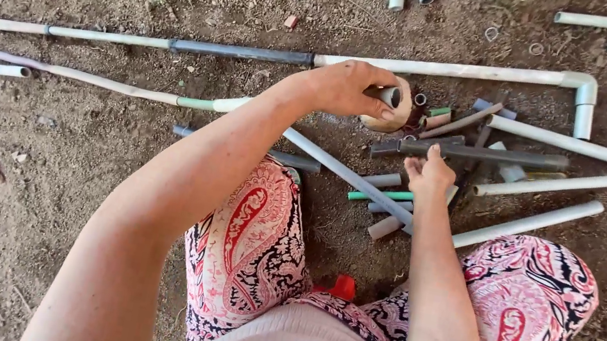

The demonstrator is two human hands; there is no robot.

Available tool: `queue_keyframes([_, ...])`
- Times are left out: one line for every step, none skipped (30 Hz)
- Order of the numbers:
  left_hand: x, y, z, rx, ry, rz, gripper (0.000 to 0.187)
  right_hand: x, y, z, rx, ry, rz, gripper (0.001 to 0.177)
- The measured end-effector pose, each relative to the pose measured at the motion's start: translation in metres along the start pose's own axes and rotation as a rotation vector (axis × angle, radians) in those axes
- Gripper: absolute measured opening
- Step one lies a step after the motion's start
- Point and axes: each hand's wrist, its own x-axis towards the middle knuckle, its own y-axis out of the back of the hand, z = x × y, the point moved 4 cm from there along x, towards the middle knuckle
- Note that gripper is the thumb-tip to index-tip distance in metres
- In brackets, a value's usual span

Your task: The person sits on the ground and assembles various plastic pipes and fittings. They connect different colored pipe segments using couplings and elbow joints, occasionally using a stone to tap the pieces together.

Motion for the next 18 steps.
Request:
queue_keyframes([0.002,-0.001,-0.008,0.0,0.005,-0.001,0.055,-0.015,-0.006,0.01,-0.002,-0.005,0.0,0.059])
queue_keyframes([0.005,-0.002,-0.015,0.004,0.002,0.001,0.055,-0.029,-0.014,0.011,-0.151,0.171,-0.04,0.033])
queue_keyframes([0.008,-0.002,-0.022,0.009,0.0,0.003,0.054,-0.046,-0.023,0.012,-0.299,0.347,-0.08,0.017])
queue_keyframes([0.006,0.0,-0.023,0.009,0.001,0.003,0.054,-0.062,-0.029,0.026,-0.3,0.346,-0.08,0.017])
queue_keyframes([0.004,0.001,-0.025,0.013,-0.001,0.0,0.056,-0.082,-0.045,0.036,-0.675,0.579,-0.241,0.014])
queue_keyframes([0.002,0.003,-0.027,0.017,0.003,-0.003,0.057,-0.105,-0.063,0.054,-1.052,0.805,-0.41,0.014])
queue_keyframes([0.001,0.002,-0.023,0.017,0.008,-0.001,0.057,-0.126,-0.066,0.064,-1.052,0.803,-0.415,0.014])
queue_keyframes([-0.001,0.003,-0.021,0.025,0.033,-0.002,0.049,-0.146,-0.075,0.082,-1.262,0.717,-0.576,0.02])
queue_keyframes([-0.002,0.005,-0.018,0.033,0.058,-0.002,0.041,-0.167,-0.082,0.1,-1.468,0.62,-0.737,0.029])
queue_keyframes([-0.006,0.01,-0.012,0.038,0.064,0.004,0.041,-0.162,-0.082,0.117,-1.465,0.624,-0.747,0.029])
queue_keyframes([-0.009,0.015,-0.005,0.027,0.036,-0.017,0.042,-0.16,-0.084,0.136,-1.561,0.68,-0.855,0.029])
queue_keyframes([-0.013,0.018,0.002,0.013,0.009,-0.038,0.044,-0.159,-0.083,0.156,-1.657,0.734,-0.966,0.034])
queue_keyframes([-0.013,0.017,0.001,0.015,0.016,-0.032,0.044,-0.167,-0.086,0.151,-1.656,0.736,-0.976,0.034])
queue_keyframes([-0.011,0.017,0.0,0.015,0.038,-0.052,0.043,-0.174,-0.088,0.149,-1.803,0.693,-1.026,0.046])
queue_keyframes([-0.01,0.016,-0.001,0.014,0.061,-0.073,0.041,-0.18,-0.089,0.147,-1.951,0.646,-1.074,0.061])
queue_keyframes([-0.01,0.016,-0.003,0.016,0.066,-0.067,0.041,-0.172,-0.087,0.153,-1.95,0.65,-1.082,0.061])
queue_keyframes([-0.01,0.014,-0.005,0.008,0.075,-0.088,0.042,-0.162,-0.083,0.159,-1.984,0.628,-1.048,0.061])
queue_keyframes([-0.008,0.012,-0.005,0.003,0.081,-0.107,0.042,-0.15,-0.081,0.163,-2.016,0.609,-1.011,0.062])
